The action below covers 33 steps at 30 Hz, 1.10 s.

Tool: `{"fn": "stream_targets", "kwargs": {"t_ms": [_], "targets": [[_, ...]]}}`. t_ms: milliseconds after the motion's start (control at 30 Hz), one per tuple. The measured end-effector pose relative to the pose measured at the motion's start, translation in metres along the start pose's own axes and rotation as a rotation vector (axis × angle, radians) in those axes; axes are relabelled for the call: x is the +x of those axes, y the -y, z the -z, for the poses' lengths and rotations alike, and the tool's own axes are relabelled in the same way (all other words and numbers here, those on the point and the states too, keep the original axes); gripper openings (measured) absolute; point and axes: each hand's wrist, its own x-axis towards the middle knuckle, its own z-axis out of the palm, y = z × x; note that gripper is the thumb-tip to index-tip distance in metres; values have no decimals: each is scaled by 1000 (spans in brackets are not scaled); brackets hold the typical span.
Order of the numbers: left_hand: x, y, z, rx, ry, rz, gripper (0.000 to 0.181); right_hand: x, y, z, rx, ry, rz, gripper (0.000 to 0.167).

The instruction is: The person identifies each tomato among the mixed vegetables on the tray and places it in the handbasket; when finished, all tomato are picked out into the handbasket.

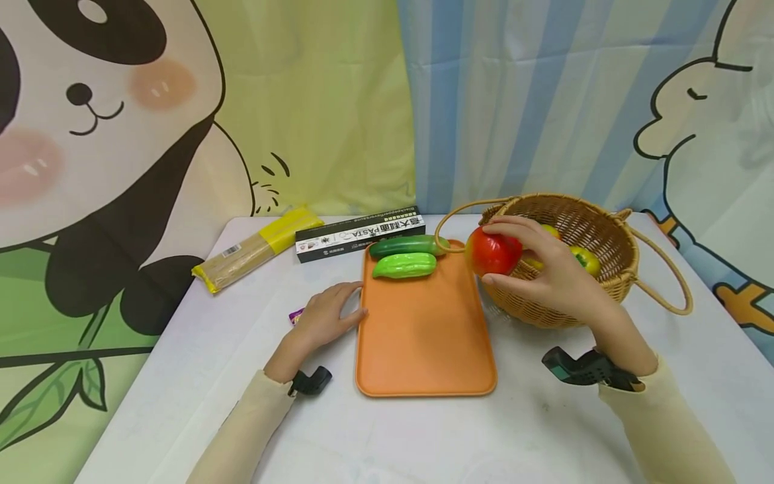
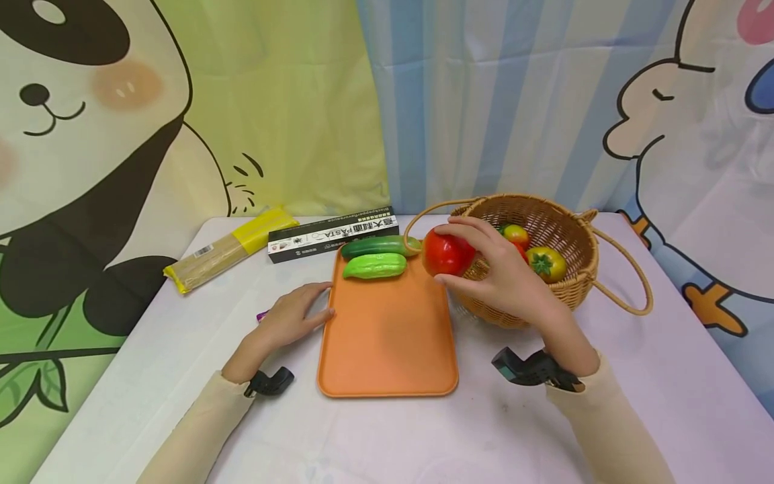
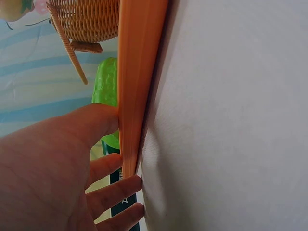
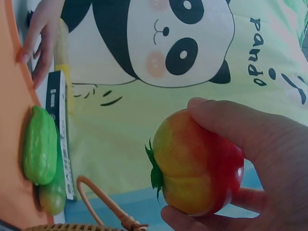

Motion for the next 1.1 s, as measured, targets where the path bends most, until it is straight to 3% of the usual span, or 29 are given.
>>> {"fn": "stream_targets", "kwargs": {"t_ms": [500, 800, 1100], "targets": [[0, -1, 0, 5, 8, 9, 60, -11, -13, 21, -79, -105, -101, 71], [0, 0, 1, -3, 3, 5, 60, -21, -23, 30, -76, -145, -162, 70], [-1, 0, 0, -5, 0, 3, 59, -32, -36, 35, -45, -134, -296, 67]]}}
